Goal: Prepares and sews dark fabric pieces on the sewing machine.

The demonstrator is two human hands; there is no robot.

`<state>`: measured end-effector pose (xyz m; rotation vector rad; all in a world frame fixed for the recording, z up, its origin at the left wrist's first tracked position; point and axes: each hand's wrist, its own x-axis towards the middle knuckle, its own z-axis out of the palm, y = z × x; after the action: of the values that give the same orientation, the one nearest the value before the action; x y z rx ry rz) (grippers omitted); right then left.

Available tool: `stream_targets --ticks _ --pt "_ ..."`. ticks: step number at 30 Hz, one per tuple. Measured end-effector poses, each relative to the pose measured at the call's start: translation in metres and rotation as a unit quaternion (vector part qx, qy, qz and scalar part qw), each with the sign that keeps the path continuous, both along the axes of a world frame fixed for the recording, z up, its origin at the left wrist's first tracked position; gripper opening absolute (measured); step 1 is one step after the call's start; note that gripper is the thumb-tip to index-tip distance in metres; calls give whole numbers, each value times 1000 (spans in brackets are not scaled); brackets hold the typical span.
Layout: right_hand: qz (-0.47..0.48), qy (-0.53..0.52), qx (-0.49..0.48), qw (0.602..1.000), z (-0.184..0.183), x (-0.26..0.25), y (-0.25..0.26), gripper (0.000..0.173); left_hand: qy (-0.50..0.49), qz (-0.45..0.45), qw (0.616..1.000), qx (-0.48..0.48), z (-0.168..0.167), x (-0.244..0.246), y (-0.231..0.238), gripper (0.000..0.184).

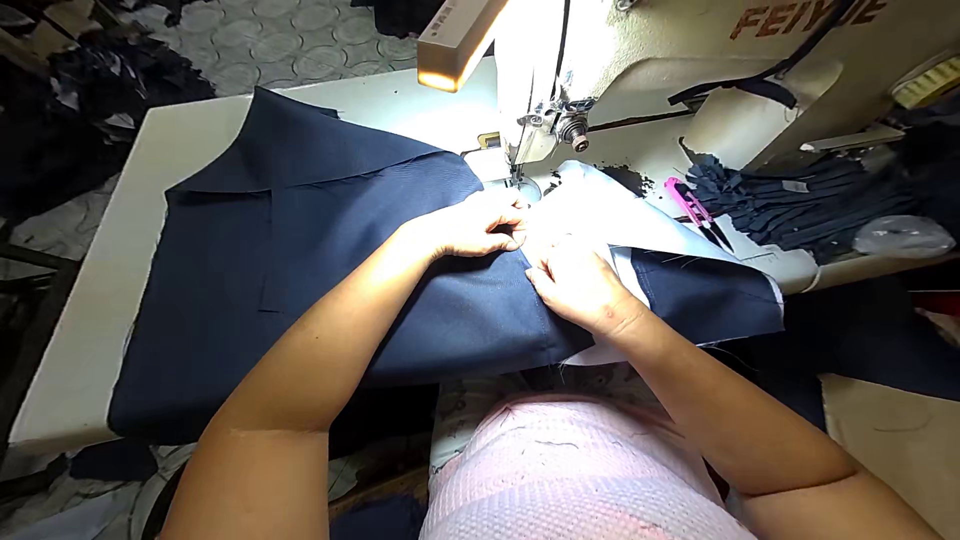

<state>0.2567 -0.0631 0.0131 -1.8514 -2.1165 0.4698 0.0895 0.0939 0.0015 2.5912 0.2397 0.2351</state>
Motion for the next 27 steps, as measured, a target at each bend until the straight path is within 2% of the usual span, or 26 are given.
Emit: stream_targets --ticks 6,11,14,16,18,19,21,23,27 --pt "4 19 52 998 -9 4 -3 30 -10 3 1000 0 0 -5 -4 24" --pt "-6 14 11 1000 -3 2 -2 33 23 24 999 9 6 5 -8 22" --pt "1 -7 7 1000 1 7 -2 40 12 61 997 41 9 7 -17 12" --pt "44 -8 108 993 -12 17 -1 31 -46 107 988 104 6 5 -33 9" --pt "116 -15 185 976 -26 28 5 33 -89 165 968 165 -5 3 -61 16" --pt "148 -18 204 968 -29 33 8 35 -79 209 958 182 -10 3 -79 20" --pt "205 -21 215 955 -32 42 10 37 -22 288 939 186 -21 1 -113 32" --pt "260 -32 225 938 -32 52 15 46 13 326 930 170 -31 -5 -129 48" --pt "370 -18 229 900 -38 69 33 61 23 313 941 127 -30 -14 -115 52"
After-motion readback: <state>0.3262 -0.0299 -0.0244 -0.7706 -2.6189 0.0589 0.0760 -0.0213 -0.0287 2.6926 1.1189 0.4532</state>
